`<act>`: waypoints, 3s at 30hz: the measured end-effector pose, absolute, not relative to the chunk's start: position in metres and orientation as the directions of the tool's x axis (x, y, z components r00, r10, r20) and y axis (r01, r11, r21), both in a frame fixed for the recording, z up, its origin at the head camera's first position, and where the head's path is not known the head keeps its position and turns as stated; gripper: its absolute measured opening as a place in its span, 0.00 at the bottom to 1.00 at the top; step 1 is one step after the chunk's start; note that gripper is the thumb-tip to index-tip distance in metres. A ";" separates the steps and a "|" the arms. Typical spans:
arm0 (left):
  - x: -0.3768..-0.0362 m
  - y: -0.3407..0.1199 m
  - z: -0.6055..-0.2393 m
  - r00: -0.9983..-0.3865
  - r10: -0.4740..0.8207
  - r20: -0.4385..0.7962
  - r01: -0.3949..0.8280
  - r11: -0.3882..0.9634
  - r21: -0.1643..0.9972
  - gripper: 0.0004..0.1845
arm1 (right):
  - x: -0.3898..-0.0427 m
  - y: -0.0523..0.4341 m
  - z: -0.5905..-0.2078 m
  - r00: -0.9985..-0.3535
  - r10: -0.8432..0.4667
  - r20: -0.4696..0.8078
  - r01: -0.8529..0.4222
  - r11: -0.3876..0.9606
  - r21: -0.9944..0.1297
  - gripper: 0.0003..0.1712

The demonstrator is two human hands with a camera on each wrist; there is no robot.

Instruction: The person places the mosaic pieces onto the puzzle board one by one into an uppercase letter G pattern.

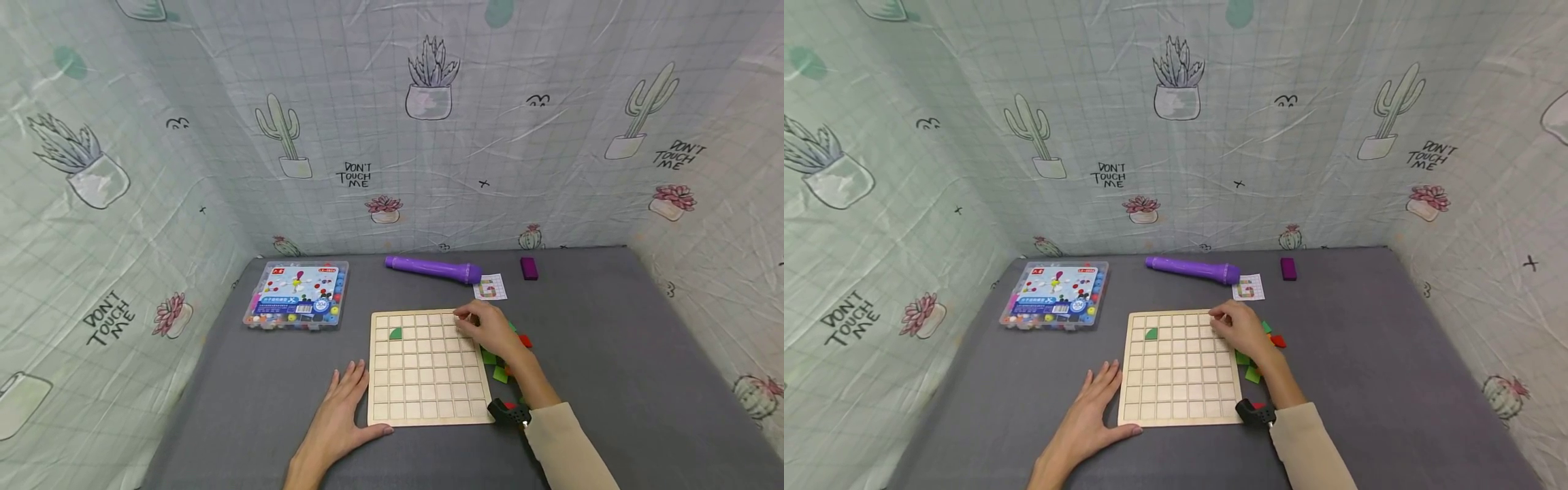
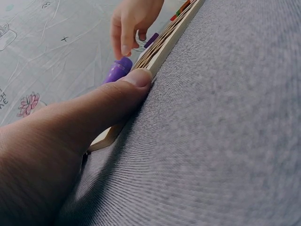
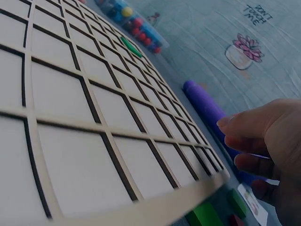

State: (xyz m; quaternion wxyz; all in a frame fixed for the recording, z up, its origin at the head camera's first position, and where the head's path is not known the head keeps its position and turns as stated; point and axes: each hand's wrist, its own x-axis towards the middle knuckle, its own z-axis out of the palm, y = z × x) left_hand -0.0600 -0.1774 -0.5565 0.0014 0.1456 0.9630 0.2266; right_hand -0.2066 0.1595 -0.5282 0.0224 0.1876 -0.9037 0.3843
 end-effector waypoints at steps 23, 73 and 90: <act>-0.060 -0.176 -0.557 -0.959 0.276 0.067 0.278 0.860 0.429 0.61 | -0.213 0.213 -0.537 -0.963 -0.222 0.150 -0.266 0.731 -0.628 0.16; -0.059 -0.176 -0.555 -0.960 0.273 0.065 0.273 0.857 0.437 0.61 | -0.213 0.188 -0.526 -0.966 -0.223 0.134 -0.245 0.610 -0.753 0.09; -0.060 -0.176 -0.554 -0.960 0.275 0.053 0.269 0.856 0.441 0.61 | -0.214 0.151 -0.525 -0.950 -0.293 0.104 -0.253 0.533 -0.807 0.08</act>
